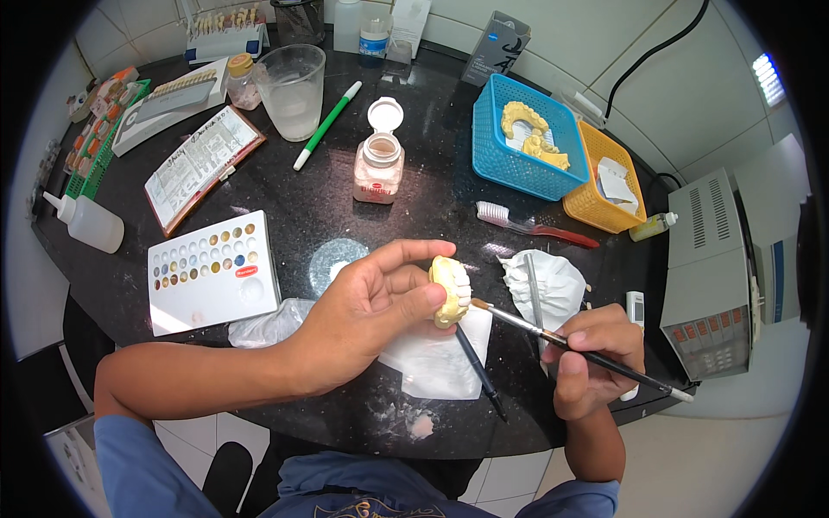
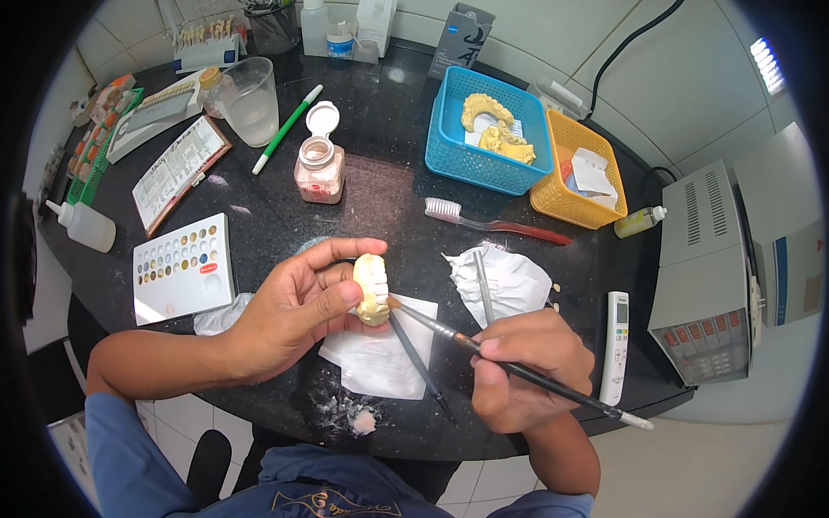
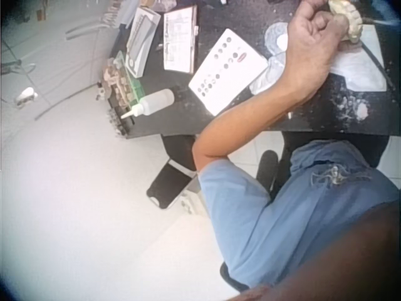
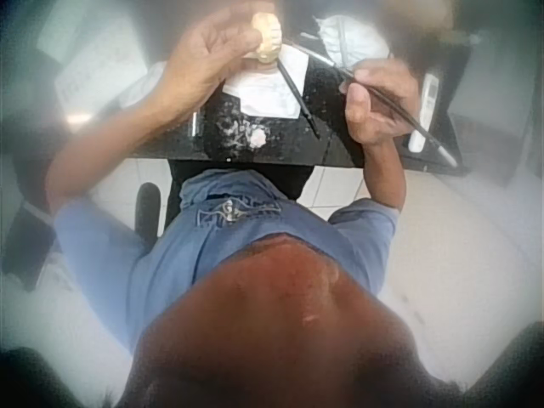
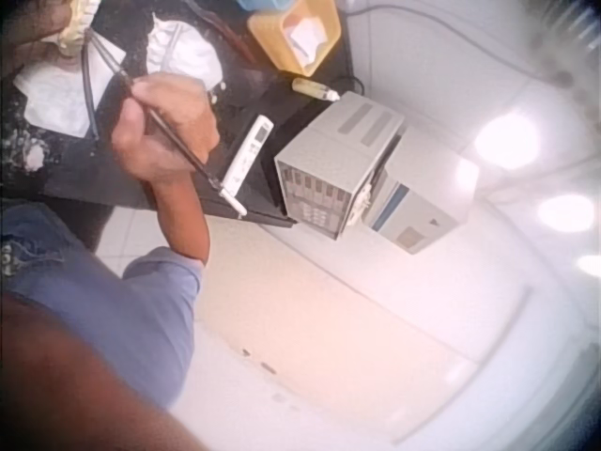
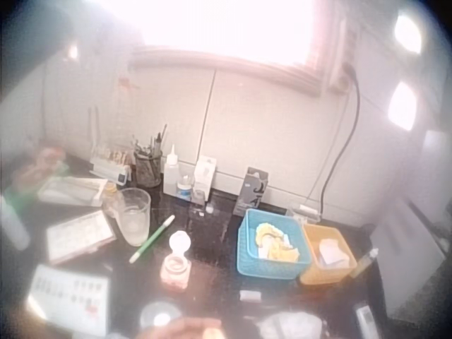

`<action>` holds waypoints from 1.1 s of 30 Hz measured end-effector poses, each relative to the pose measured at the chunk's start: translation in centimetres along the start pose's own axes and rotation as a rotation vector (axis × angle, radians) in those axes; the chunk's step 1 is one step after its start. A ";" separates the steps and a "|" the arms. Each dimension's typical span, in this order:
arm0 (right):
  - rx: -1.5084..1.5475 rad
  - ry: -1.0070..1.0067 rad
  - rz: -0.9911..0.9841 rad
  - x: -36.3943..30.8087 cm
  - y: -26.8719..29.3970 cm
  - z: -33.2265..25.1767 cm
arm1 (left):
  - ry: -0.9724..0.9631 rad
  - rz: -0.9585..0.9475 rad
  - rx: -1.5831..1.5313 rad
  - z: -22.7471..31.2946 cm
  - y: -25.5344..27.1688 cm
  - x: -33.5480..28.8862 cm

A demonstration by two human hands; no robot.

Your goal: The person holds a dental prosthesis and uses a fine brush to apply a substance to the teeth and gum areas. They switch between a brush and a metal sculpting tool to refine the surface, occasionally wiping the brush on a paper towel. The work is performed at a cluttered lab bench with dental materials and tools visible.

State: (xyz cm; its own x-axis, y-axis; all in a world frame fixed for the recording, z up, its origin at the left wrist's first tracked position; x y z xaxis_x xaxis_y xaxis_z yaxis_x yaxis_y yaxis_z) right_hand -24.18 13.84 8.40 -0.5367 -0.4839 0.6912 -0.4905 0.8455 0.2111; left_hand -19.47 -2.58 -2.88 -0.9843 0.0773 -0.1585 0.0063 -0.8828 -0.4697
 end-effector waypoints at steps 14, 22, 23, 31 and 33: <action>-0.057 0.012 -0.003 -0.1 0.2 0.0 | 0.000 0.003 -0.037 0.2 -0.2 0.0; -0.021 0.003 -0.057 0.0 -0.8 0.0 | -0.005 -0.012 -0.038 0.2 -0.3 0.1; -0.029 0.009 -0.085 0.0 -1.1 -0.1 | -0.005 -0.012 -0.038 0.3 -0.3 0.1; -0.023 -0.009 0.012 -0.1 -0.1 0.0 | 0.002 -0.007 -0.046 0.2 -0.2 0.0; -0.033 -0.021 0.004 -0.1 -0.4 0.1 | 0.009 -0.003 -0.049 0.2 -0.3 0.0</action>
State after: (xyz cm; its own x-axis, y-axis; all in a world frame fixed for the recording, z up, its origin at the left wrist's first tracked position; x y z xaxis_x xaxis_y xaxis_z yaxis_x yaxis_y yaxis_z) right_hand -24.00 13.53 8.17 -0.5530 -0.4851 0.6774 -0.4654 0.8542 0.2318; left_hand -19.53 -2.42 -2.63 -0.9828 0.0844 -0.1645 0.0119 -0.8590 -0.5119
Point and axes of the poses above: each hand's wrist, its own x-axis towards the middle knuckle, its own y-axis out of the back of the hand, z = x × y, the point moved 10 cm from there along x, towards the middle knuckle, and after that the axes turned 8 degrees about x, right-handed, at the moved point
